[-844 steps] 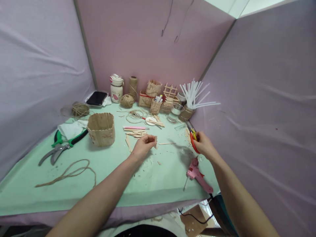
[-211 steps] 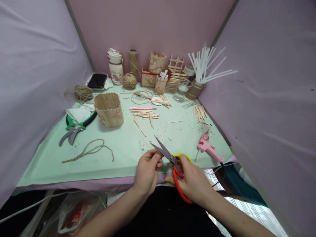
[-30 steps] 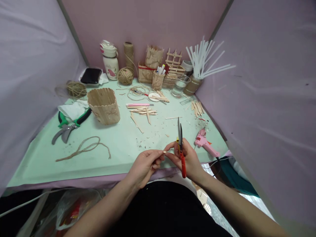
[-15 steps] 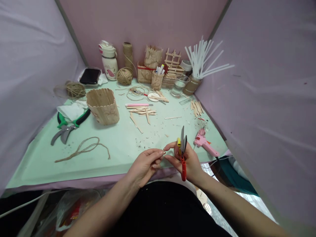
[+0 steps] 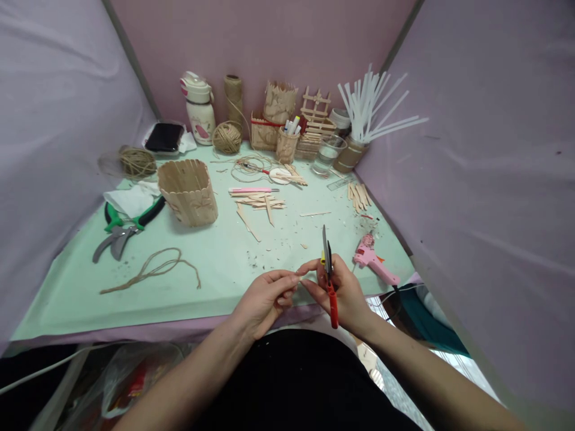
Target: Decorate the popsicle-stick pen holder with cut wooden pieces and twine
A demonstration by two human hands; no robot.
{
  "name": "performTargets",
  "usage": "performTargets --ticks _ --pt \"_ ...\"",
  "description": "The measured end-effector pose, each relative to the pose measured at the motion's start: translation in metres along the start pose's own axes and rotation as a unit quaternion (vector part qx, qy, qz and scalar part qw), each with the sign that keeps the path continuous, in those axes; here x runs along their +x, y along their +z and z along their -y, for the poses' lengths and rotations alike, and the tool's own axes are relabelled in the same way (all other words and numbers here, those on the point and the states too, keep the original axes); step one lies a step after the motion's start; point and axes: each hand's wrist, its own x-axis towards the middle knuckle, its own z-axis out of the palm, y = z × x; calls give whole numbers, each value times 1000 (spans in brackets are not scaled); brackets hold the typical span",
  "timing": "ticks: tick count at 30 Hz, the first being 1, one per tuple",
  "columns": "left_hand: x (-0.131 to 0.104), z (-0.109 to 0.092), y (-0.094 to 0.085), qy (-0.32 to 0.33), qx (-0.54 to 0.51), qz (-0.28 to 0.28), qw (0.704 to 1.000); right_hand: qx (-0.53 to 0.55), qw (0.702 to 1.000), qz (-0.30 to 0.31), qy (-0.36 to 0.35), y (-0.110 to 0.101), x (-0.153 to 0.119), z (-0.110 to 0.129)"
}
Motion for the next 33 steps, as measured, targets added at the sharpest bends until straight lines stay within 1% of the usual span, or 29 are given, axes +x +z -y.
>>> performTargets --ticks 3,6,8,11,14,18,22,29,33 --pt "-1 0 0 27 6 -16 999 -18 1000 12 3 -7 0 7" --pt "-2 -1 -1 73 13 -38 996 -89 994 54 24 -20 -1 15" --pt "-2 -1 -2 104 23 -52 993 -164 982 86 48 -28 -4 19" --pt "-4 -1 -1 138 35 -65 988 -272 953 110 76 -32 -10 21" --pt "-4 1 0 164 31 -75 983 -329 934 117 82 -31 -15 21" --pt "-4 3 0 181 32 -79 980 -345 927 120 85 -28 -17 22" --pt "-4 5 0 191 40 -73 978 -340 929 118 83 -25 -16 22" --pt "-5 4 1 189 48 -76 978 -340 929 123 84 -24 -15 21" --pt "-5 5 -1 216 67 -77 971 -355 920 137 98 -25 -16 23"
